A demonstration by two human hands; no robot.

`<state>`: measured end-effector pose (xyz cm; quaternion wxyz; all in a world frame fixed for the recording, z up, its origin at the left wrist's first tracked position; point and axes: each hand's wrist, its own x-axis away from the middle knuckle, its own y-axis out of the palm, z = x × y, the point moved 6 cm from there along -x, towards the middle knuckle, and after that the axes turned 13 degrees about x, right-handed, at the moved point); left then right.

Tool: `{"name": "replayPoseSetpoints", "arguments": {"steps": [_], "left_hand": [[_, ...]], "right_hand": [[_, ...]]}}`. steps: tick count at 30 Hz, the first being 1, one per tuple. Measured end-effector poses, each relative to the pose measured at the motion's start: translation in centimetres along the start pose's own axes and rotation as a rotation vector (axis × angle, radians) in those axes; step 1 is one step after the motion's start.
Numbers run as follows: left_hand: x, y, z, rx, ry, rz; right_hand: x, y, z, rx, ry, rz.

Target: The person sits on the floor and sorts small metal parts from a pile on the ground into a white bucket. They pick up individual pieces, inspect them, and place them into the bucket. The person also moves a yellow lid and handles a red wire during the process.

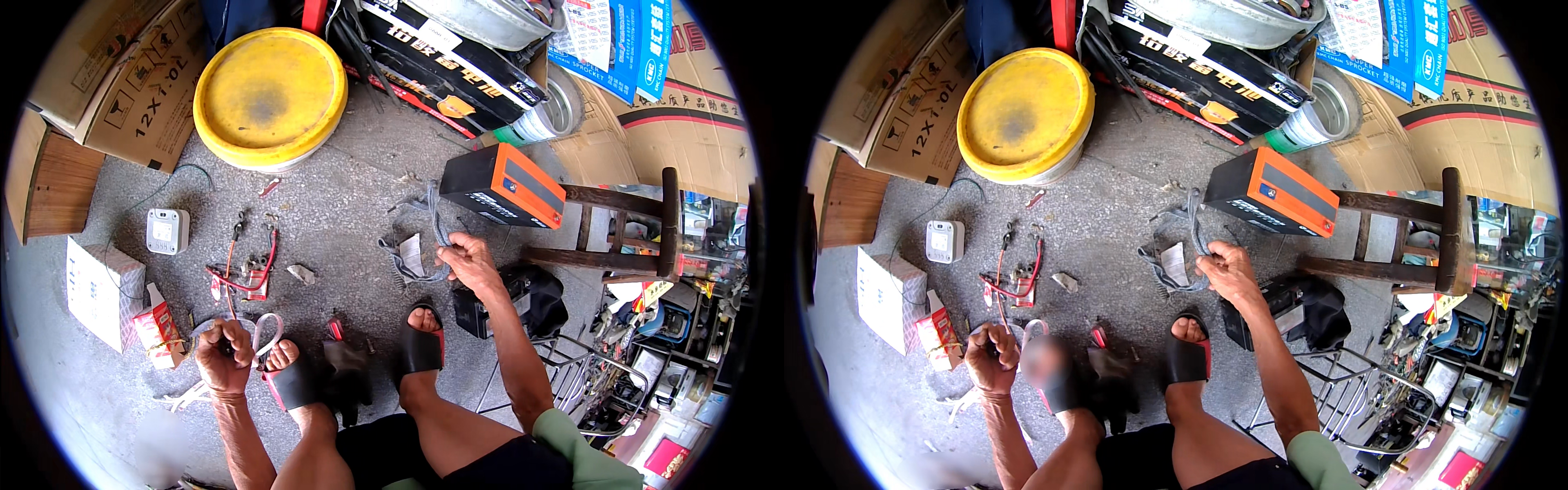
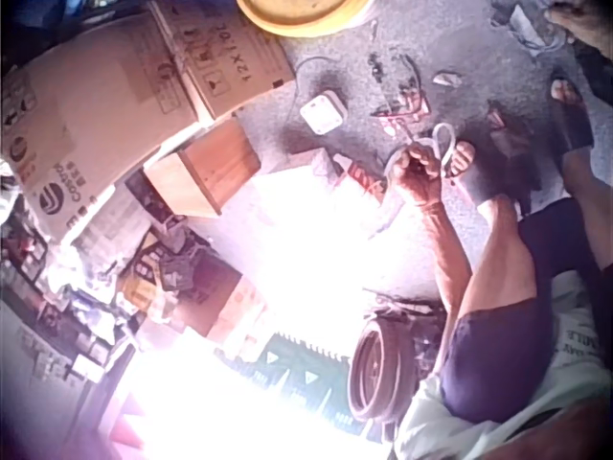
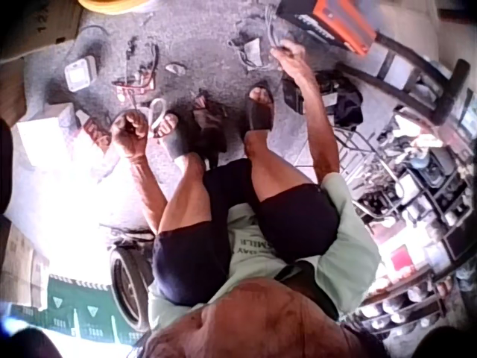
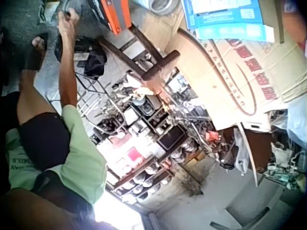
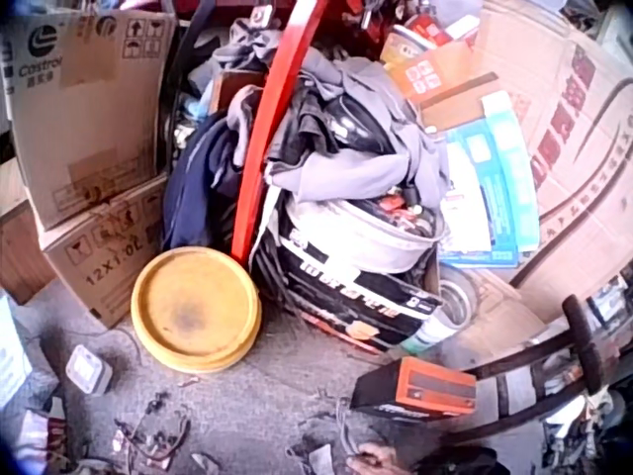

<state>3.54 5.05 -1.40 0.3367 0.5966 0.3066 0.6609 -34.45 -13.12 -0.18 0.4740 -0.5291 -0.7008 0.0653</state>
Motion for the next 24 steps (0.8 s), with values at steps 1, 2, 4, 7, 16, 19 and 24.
{"name": "replayPoseSetpoints", "arguments": {"steps": [1, 2, 4, 7, 16, 19, 24], "left_hand": [[0.0, -0.2, 0.1, -0.001, 0.003, 0.008], [0.1, -0.5, 0.1, -0.001, 0.006, 0.015], [0.6, -0.8, 0.8, -0.025, 0.026, 0.029], [0.6, -1.4, 0.6, -0.092, 0.008, 0.082], [0.8, -1.6, 0.0, -0.170, -0.049, 0.147], [1.1, -2.1, -0.3, -0.189, -0.065, 0.164], [1.6, -1.5, -0.2, -0.262, -0.024, 0.180]], "right_hand": [[0.3, -0.2, -0.7, 0.035, 0.001, 0.002], [0.4, -0.6, -1.1, 0.146, -0.063, 0.044], [0.8, -0.7, -3.3, 0.359, -0.223, 0.105], [3.8, -1.4, -8.4, 0.512, -0.362, 0.161], [9.8, 2.9, -26.8, 0.281, -0.979, -0.108], [9.5, 4.9, -30.8, 0.089, -1.102, -0.157], [8.4, 8.1, -33.2, 0.014, -1.149, -0.101]]}}
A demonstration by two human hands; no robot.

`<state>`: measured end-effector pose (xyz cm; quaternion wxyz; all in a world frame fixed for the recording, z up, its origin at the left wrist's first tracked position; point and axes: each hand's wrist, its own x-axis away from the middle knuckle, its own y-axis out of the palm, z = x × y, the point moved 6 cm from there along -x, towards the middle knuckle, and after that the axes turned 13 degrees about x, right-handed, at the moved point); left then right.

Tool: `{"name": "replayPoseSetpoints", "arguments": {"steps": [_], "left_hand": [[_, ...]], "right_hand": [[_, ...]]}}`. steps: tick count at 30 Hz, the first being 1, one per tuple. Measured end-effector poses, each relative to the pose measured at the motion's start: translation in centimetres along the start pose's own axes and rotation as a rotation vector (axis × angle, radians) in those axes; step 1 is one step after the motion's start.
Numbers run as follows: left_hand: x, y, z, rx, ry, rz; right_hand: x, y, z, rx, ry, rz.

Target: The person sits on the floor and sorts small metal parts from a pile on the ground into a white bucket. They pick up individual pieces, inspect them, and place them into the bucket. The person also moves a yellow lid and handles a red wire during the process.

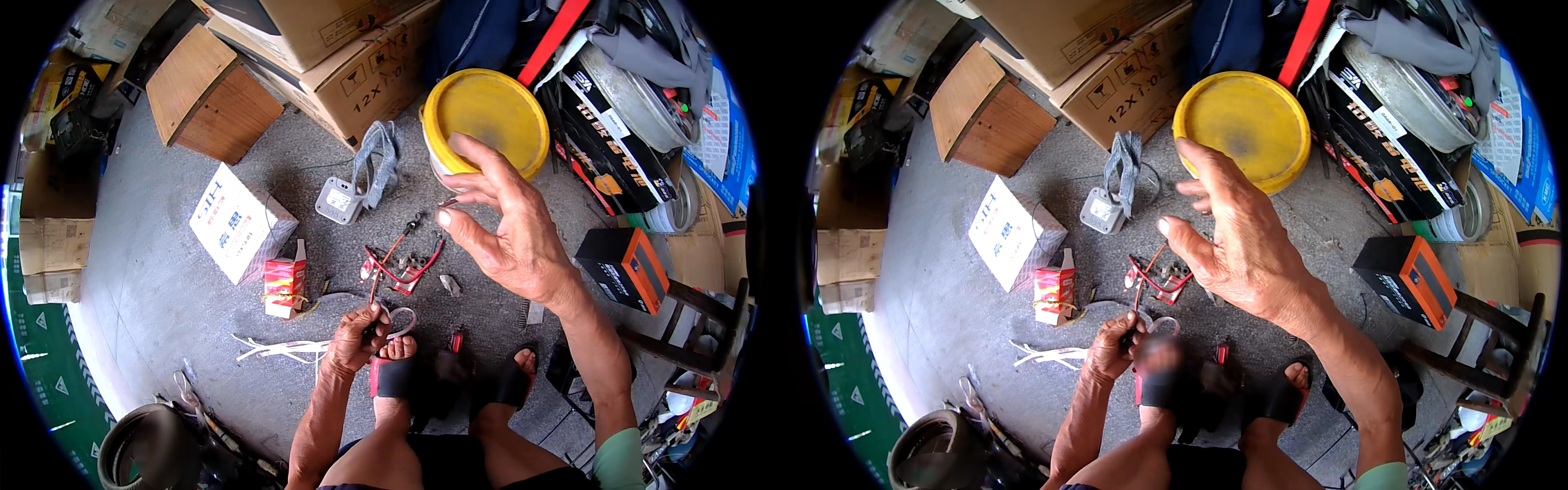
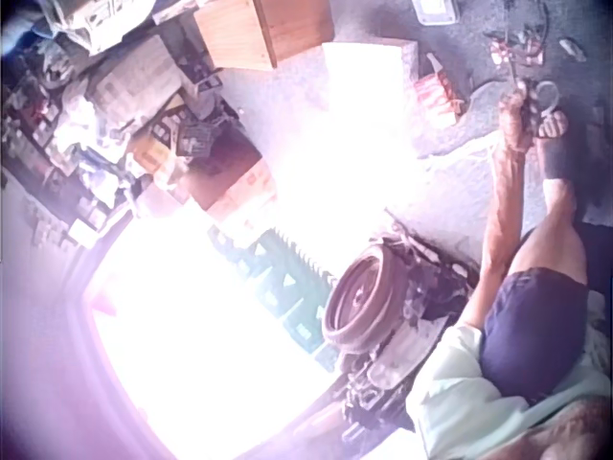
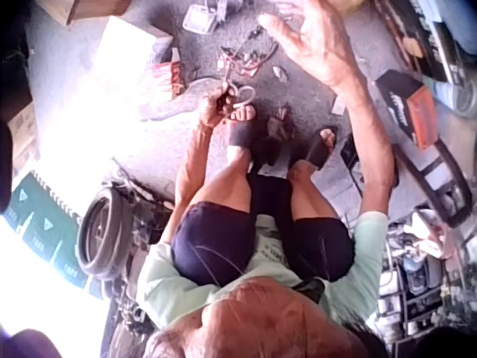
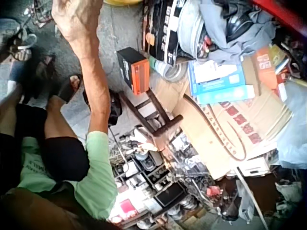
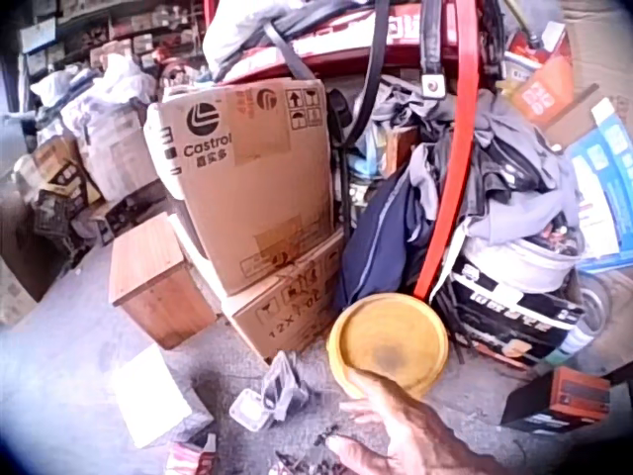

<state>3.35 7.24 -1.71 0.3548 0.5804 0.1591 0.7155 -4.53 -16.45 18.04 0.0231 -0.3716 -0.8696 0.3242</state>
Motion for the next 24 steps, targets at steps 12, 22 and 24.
{"name": "replayPoseSetpoints", "arguments": {"steps": [12, 22, 24], "left_hand": [[0.3, -0.8, 2.1, 0.023, 0.073, 0.056], [4.6, -3.7, 6.2, 0.167, 0.292, 0.176], [5.3, -4.8, 7.2, 0.187, 0.363, 0.233]], "right_hand": [[1.3, 6.9, 1.0, 0.333, -0.185, -0.506], [-5.9, 22.0, 6.6, 0.652, -0.024, -0.540], [-5.3, 22.4, 6.8, 0.717, -0.133, -0.384]]}}
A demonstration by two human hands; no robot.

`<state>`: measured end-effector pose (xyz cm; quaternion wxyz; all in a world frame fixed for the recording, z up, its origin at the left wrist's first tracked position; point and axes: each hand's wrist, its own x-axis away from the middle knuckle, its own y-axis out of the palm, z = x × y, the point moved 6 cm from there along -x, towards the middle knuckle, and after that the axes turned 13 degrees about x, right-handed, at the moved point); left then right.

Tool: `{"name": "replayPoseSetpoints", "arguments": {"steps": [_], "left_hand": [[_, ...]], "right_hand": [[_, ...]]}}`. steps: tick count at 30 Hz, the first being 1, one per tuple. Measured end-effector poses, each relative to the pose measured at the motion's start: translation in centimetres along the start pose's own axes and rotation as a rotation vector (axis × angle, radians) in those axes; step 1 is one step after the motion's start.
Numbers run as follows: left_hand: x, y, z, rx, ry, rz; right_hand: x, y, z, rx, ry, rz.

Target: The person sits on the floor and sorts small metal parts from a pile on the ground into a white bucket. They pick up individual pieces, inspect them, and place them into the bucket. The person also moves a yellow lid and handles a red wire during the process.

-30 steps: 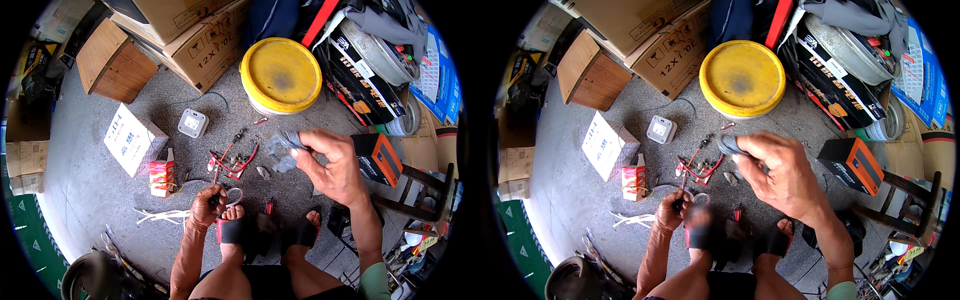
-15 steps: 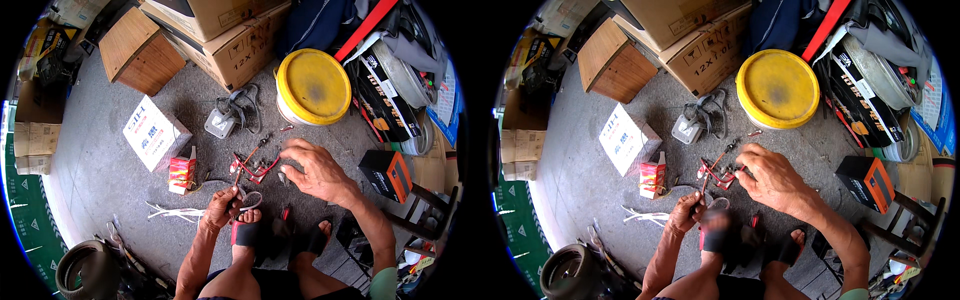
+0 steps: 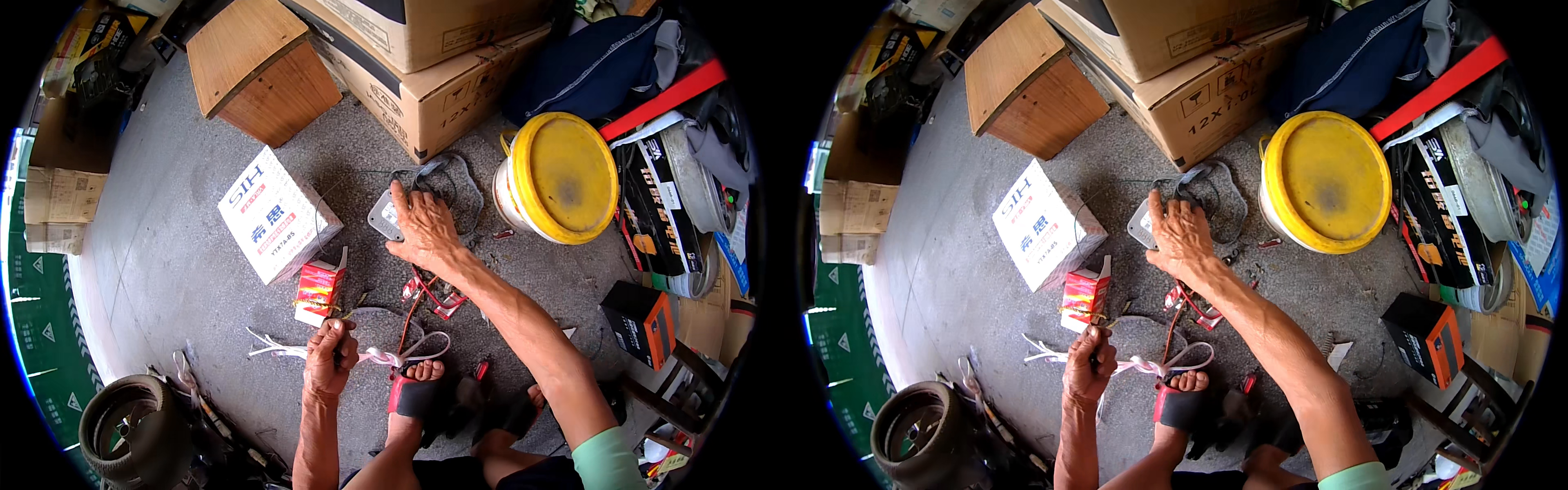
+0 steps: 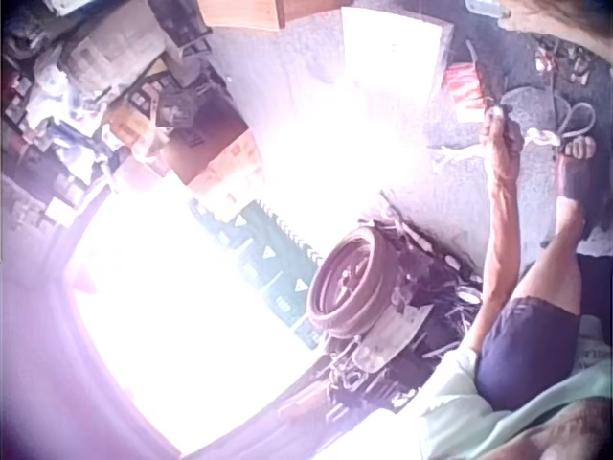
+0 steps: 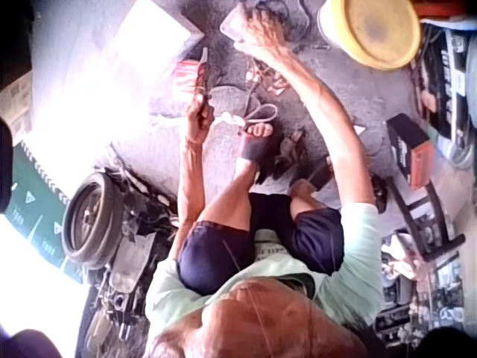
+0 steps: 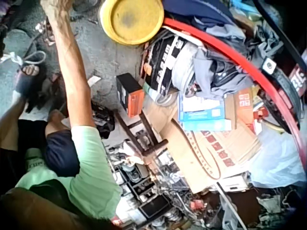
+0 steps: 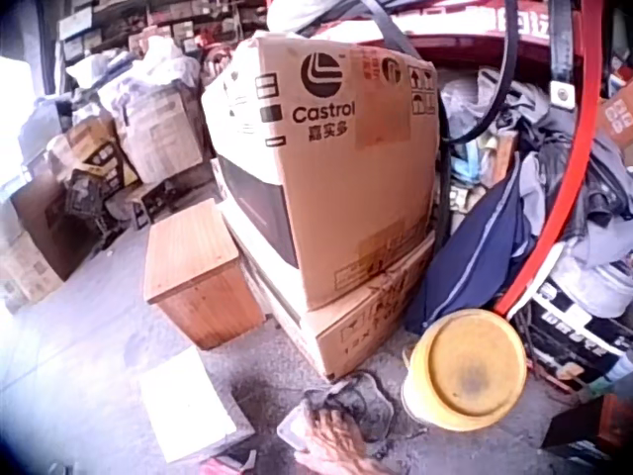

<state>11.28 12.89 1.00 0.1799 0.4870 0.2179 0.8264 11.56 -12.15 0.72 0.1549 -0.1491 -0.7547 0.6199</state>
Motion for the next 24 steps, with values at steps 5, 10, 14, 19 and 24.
{"name": "replayPoseSetpoints", "arguments": {"steps": [5, 10, 14, 19, 24], "left_hand": [[-0.8, -1.3, 2.6, 0.082, 0.100, 0.014], [-2.5, 0.4, 0.5, 0.226, -0.031, -0.079], [-3.1, 3.5, -3.0, 0.177, -0.177, -0.142], [-2.8, 4.5, -5.5, 0.058, -0.281, -0.129], [-2.5, 4.0, -6.5, 0.054, -0.295, -0.101]], "right_hand": [[2.1, -0.6, 1.5, -0.424, 0.068, -0.446], [8.7, -3.9, 5.3, -0.467, -0.022, -0.244], [13.6, -6.1, 7.5, -0.093, -0.226, -0.288], [17.4, -6.4, 10.5, 0.305, -0.195, -0.367], [16.8, -7.8, 14.1, 0.191, -0.042, -0.294]]}}
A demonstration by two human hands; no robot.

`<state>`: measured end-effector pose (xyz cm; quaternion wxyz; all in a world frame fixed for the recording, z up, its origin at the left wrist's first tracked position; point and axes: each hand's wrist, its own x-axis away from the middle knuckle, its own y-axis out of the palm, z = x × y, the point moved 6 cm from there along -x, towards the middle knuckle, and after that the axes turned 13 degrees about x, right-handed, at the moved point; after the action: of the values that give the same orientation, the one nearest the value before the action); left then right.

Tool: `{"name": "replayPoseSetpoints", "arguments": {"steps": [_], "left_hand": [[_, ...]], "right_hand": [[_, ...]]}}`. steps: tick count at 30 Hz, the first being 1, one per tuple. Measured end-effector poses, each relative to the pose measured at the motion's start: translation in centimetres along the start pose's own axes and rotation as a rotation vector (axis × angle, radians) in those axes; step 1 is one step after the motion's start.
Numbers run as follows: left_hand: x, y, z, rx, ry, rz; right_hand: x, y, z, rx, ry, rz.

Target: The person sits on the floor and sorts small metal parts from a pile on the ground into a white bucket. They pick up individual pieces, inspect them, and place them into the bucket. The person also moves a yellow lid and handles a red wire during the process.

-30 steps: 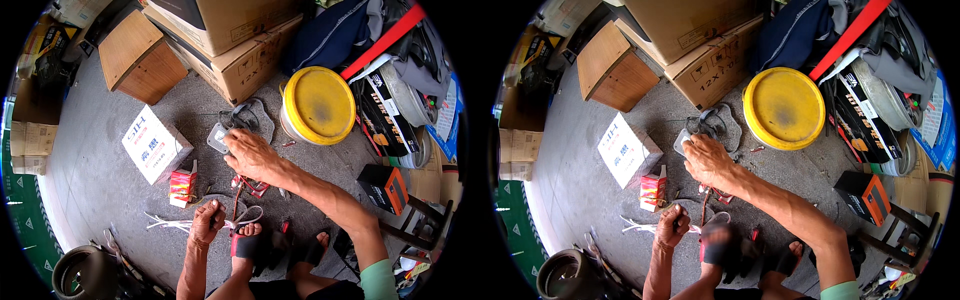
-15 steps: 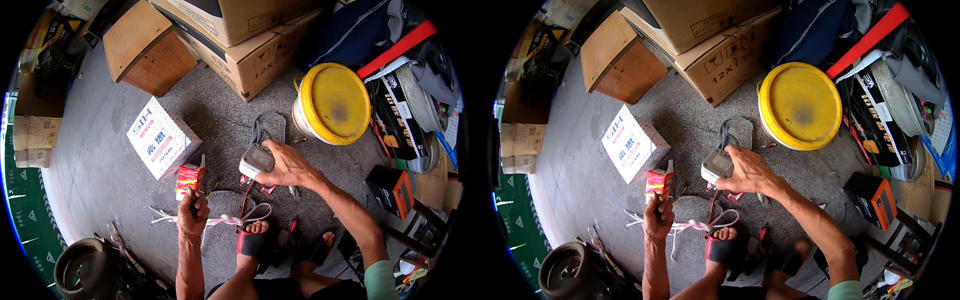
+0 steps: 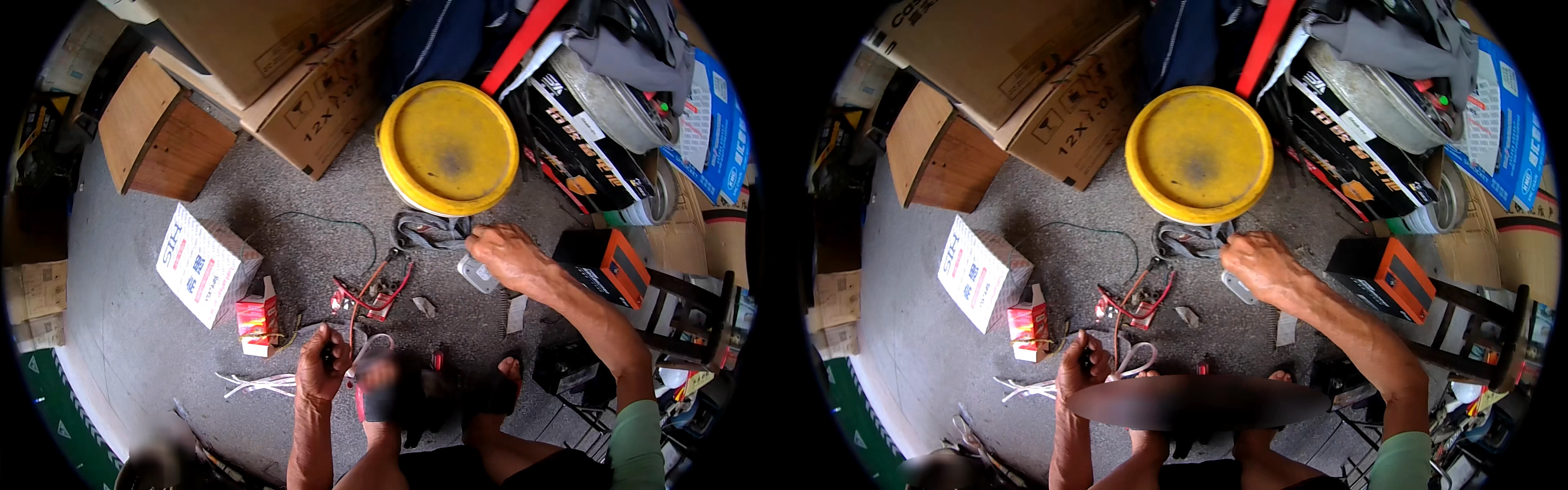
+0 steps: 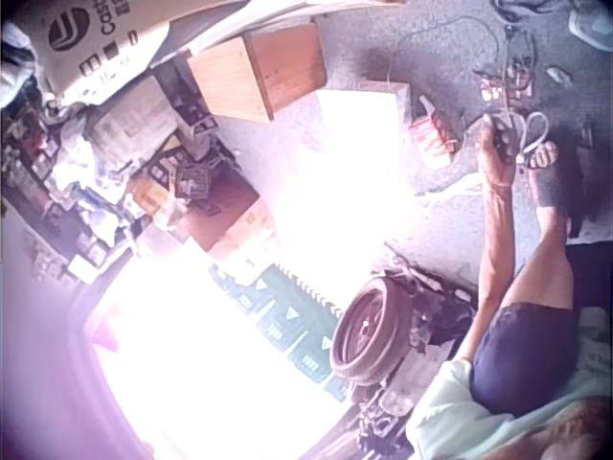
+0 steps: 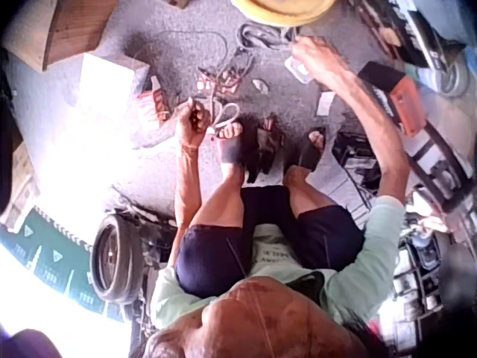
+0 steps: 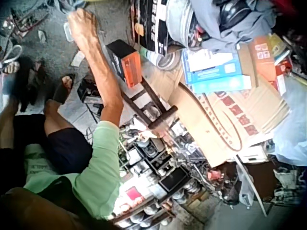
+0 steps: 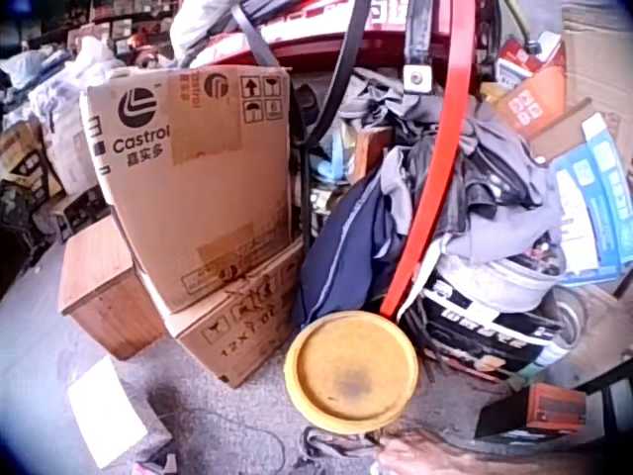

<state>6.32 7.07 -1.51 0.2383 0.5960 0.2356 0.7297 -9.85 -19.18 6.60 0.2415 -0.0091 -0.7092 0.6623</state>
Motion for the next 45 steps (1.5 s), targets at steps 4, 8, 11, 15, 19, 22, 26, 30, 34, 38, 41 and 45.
{"name": "replayPoseSetpoints", "arguments": {"steps": [4, 8, 11, 15, 19, 22, 26, 30, 34, 38, 41, 45], "left_hand": [[-0.1, 0.7, -0.7, 0.001, -0.021, -0.042], [-0.5, -0.8, -0.6, -0.048, 0.013, 0.007], [-1.2, -0.3, -2.3, -0.056, -0.072, -0.046], [-0.2, 3.2, -3.5, -0.139, -0.159, -0.027], [-0.8, 2.6, -3.8, -0.171, -0.204, -0.016], [-2.6, 1.5, -4.5, -0.234, -0.163, -0.140], [-2.5, 2.0, -5.0, -0.223, -0.199, -0.098], [-2.9, 1.6, -4.6, -0.188, -0.172, -0.114], [-2.9, 1.2, -5.1, -0.203, -0.185, -0.113], [-4.0, 0.4, -6.0, -0.177, -0.187, -0.114], [-4.4, 1.9, -7.1, -0.224, -0.240, -0.150], [-4.3, 3.9, -8.9, -0.196, -0.352, -0.101]], "right_hand": [[-1.1, -5.3, -3.0, -0.556, -0.028, 0.577], [-1.2, -7.9, -8.4, -0.686, -0.001, 0.765], [0.3, -5.8, -10.3, -0.437, -0.070, 0.552], [5.3, -1.5, -6.9, -0.205, 0.140, 0.585], [14.4, -1.9, 3.6, -0.049, 0.532, 0.560], [20.5, 1.2, 9.8, 0.117, 0.711, 0.224], [22.1, 1.3, 12.5, 0.048, 0.853, 0.302], [22.6, 2.4, 13.0, 0.041, 0.825, 0.276], [23.8, 3.8, 12.7, 0.146, 0.804, 0.322], [24.5, 3.8, 12.5, 0.205, 0.798, 0.308], [24.0, 3.7, 12.3, 0.232, 0.862, 0.340], [22.9, 2.7, 12.7, 0.235, 1.049, 0.426]]}}
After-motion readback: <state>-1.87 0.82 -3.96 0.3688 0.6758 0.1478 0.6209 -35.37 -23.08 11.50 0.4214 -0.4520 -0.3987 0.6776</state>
